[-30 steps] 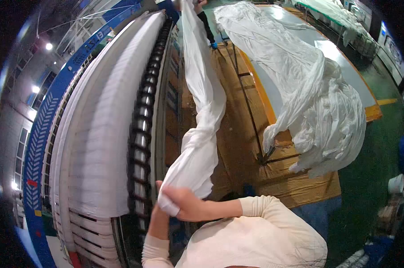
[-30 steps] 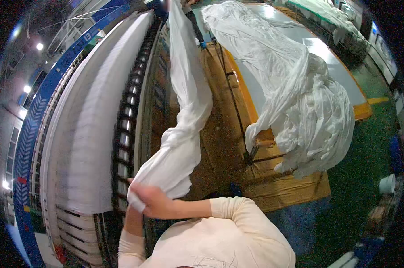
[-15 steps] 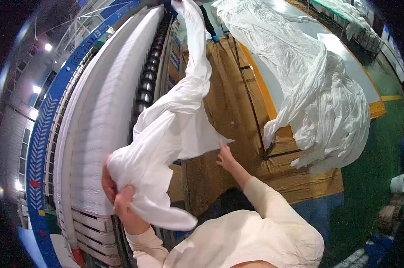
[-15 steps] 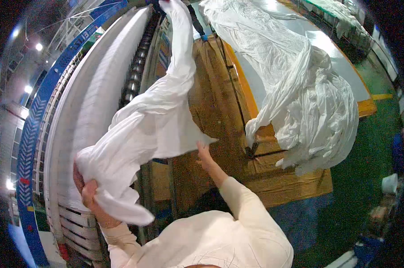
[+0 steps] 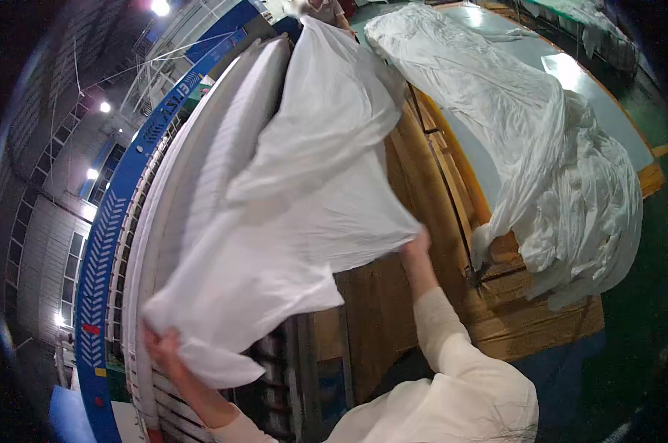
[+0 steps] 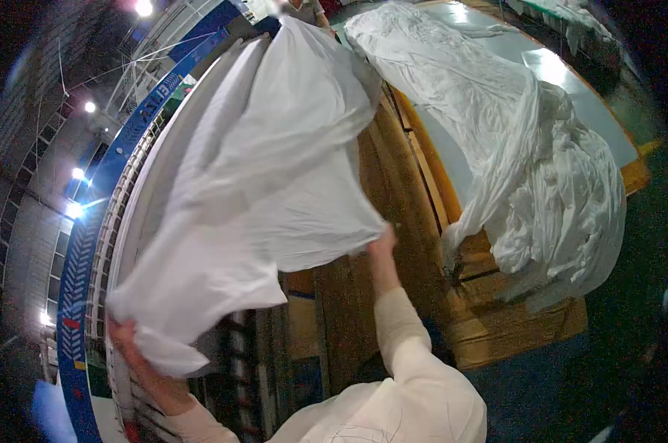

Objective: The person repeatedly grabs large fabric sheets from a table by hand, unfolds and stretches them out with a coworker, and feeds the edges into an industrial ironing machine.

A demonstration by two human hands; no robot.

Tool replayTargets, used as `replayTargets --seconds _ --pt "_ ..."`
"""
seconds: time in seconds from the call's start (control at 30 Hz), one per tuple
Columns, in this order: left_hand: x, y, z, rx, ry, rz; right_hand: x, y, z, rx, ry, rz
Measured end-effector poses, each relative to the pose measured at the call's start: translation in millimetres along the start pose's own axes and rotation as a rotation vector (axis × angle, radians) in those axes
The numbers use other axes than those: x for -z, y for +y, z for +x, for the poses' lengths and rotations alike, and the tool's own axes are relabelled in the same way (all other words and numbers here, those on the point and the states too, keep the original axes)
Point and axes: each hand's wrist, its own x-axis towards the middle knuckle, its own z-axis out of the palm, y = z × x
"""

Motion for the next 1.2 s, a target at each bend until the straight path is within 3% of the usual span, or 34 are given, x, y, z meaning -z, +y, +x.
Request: replayTargets --seconds 0.03,0.07,0.1,0.13,0.17,0.23,0.27,0.37,0.4,0.43,0.5,0.53,0.57,0.6,0.63,0.7,0.73,0.8,0.9,1.0,1.07,1.13,1.2 --pt "-5.2 -24.3 -2.6 0.012 -0.049 0.126 -37.4 -34.2 -12.0 0.189 0.162 -0.1" --pt "-42.4 7.1 -27.8 0.165 0.019 0.016 -74.4 -63.8 -24.9 0.319 0.032 -0.182" --pt "-78.2 39.1 -55.8 0.326 0.083 -0.091 -134.2 -75.2 -55.8 0.305 -0.058 -0.154" --pt "-78.7 18.8 -60.9 0.376 0.02 -0.109 -196.3 -86.7 -88.4 0.288 -0.148 -0.127" --pt "-77.9 -10.6 -66.7 0.422 -0.043 -0.127 -236.3 -68.8 -126.3 0.525 -0.378 -0.181" --pt "-77.1 -45.3 -75.3 0.446 -0.227 -0.22 -199.6 -24.8 -131.8 0.378 -0.501 -0.499" --pt "-99.4 -21.8 -90.7 0.379 -0.102 -0.229 -177.5 2.9 -139.4 0.316 -0.561 -0.613" --pt "-90.1 -17.7 -84.9 0.255 -0.282 -0.199 -185.9 8.8 -249.6 -0.188 -0.922 -1.151" --pt "-82.6 -38.5 -86.3 0.247 -0.137 -0.114 -182.0 -0.6 -276.9 -0.271 -1.027 -1.267" --pt "-74.4 -43.8 -84.3 0.293 -0.003 -0.174 -170.0 -13.2 -286.2 -0.121 -1.189 -1.357" --pt "-57.5 -48.3 -85.3 0.401 0.25 -0.276 -140.1 -46.3 -290.5 0.049 -0.888 -1.369" --pt "-47.0 -43.8 -87.4 0.406 0.237 -0.291 -121.7 -67.4 -286.0 0.157 -0.696 -1.284" --pt "-36.9 -35.9 -89.0 0.41 0.225 -0.312 -115.4 -94.3 -282.1 0.448 -0.527 -1.38" --pt "-31.9 -33.1 -91.7 0.412 0.215 -0.334 -99.7 -123.2 -277.9 0.487 -0.221 -1.441" --pt "-34.3 -40.6 -95.1 0.319 0.198 -0.224 -120.0 -143.5 -287.7 0.598 -0.148 -1.323" --pt "-42.3 -59.1 -102.6 0.134 0.17 -0.003 -120.7 -185.1 -288.9 0.761 0.09 -1.432" --pt "-44.3 -29.3 -90.5 -0.045 -0.199 0.288 -118.2 -201.3 -287.6 0.81 0.098 -1.333" --pt "-67.7 -13.4 -86.9 -0.096 -0.191 0.323 -109.9 -222.8 -286.1 0.898 0.124 -1.131" --pt "-88.9 0.5 -82.3 -0.208 -0.19 0.318 -91.7 -230.8 -298.0 1.022 0.114 -1.681" --pt "-98.4 14.9 -76.4 -0.375 -0.169 0.315 -66.2 -190.4 -301.9 0.916 -0.231 -1.925" --pt "-103.9 24.7 -87.2 -0.107 -0.272 0.178 -50.7 -163.6 -309.5 0.324 -0.349 -2.363" --pt "-116.0 24.7 -101.1 0.124 -0.339 -0.06 -27.6 -135.1 -304.6 -0.211 -0.521 -2.542" --pt "-131.1 60.1 -122.3 0.246 -0.468 -0.282 -10.7 -95.7 -302.8 -0.039 -0.77 -2.472"
